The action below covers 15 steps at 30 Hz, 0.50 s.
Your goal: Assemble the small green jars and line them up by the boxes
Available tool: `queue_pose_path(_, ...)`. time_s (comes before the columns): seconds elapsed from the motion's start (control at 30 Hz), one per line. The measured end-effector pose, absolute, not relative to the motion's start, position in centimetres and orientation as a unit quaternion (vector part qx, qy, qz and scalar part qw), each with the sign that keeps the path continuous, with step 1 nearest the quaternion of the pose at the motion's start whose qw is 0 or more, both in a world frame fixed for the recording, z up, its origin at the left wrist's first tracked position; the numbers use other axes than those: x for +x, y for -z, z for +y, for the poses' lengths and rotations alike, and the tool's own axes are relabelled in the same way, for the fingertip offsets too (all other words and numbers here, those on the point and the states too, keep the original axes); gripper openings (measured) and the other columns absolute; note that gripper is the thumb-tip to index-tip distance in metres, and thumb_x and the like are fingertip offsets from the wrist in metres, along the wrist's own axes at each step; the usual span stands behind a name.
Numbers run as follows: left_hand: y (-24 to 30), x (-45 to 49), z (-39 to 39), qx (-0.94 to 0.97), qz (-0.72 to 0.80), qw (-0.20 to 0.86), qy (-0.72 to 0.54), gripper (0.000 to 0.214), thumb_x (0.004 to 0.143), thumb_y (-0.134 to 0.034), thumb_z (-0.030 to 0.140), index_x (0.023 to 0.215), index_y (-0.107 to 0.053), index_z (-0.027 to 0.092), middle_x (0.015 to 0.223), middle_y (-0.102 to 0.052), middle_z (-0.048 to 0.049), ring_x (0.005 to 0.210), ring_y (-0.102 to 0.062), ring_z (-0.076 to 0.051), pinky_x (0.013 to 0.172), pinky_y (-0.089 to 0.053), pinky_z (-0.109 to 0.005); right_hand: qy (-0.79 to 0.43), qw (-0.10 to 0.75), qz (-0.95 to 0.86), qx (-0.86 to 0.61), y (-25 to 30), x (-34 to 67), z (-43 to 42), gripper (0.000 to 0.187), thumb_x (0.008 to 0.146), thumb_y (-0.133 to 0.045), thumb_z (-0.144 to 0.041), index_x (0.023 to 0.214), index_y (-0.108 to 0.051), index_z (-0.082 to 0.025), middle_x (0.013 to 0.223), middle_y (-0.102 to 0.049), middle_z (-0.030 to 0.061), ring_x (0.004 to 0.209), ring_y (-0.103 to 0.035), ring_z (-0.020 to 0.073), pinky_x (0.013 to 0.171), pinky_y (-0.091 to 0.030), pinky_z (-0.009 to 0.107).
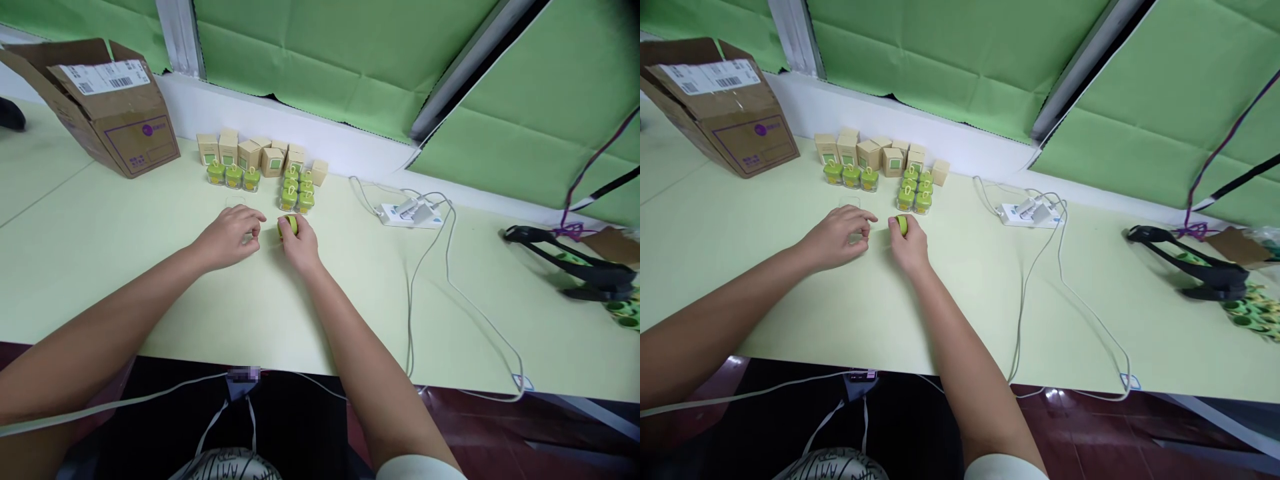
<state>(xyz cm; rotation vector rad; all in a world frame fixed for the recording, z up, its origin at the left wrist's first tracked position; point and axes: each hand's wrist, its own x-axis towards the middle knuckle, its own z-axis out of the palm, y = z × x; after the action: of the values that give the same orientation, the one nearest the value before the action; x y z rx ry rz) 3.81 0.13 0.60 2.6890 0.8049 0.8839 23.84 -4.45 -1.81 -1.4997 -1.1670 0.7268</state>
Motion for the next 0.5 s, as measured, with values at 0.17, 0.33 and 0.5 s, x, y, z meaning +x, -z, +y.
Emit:
queue_pose_path(0.17,-0.5,3.6,0.5,0.933,0.275,0.090,-0.215,0.012,0.087,-0.057,0.021,0.084,-0.068,0.021,0.085,-0.076,-0.0051,0.099,-0.066,-0.028,0.095,-0.045,-0.049,-0.261,0.429,-0.557,-0.661,1.2,23.7,-5.1,0.018,0.100,-0.054,-0.036,0.100,-0.067,-0.024,0.085,-0.072,-0.0001,0.079,-0.063,0.0184,0.078,-0.046,0.031)
queue_pose_path(0.33,-0.2,3.4,0.6,0.937,0.269,0.076,-0.210,0.022,0.096,-0.055,0.028,0.090,-0.075,0.021,0.102,-0.081,-0.0067,0.105,-0.065,-0.029,0.095,-0.044,-0.049,-0.193,0.324,-0.592,-0.712,0.6,23.9,-5.5,0.017,0.099,-0.055,-0.028,0.096,-0.070,-0.024,0.092,-0.076,0.0050,0.086,-0.067,0.0224,0.080,-0.046,0.034)
queue_pose_path(0.5,-0.3,3.2,1.0,0.908,0.278,0.095,-0.298,0.026,0.100,-0.054,0.031,0.102,-0.078,0.020,0.121,-0.079,-0.0077,0.114,-0.066,-0.029,0.103,-0.049,-0.048,-0.132,0.362,-0.579,-0.718,0.6,24.2,-5.3,0.024,0.101,-0.050,-0.027,0.105,-0.073,-0.020,0.106,-0.076,0.0110,0.098,-0.068,0.0259,0.089,-0.050,0.038)
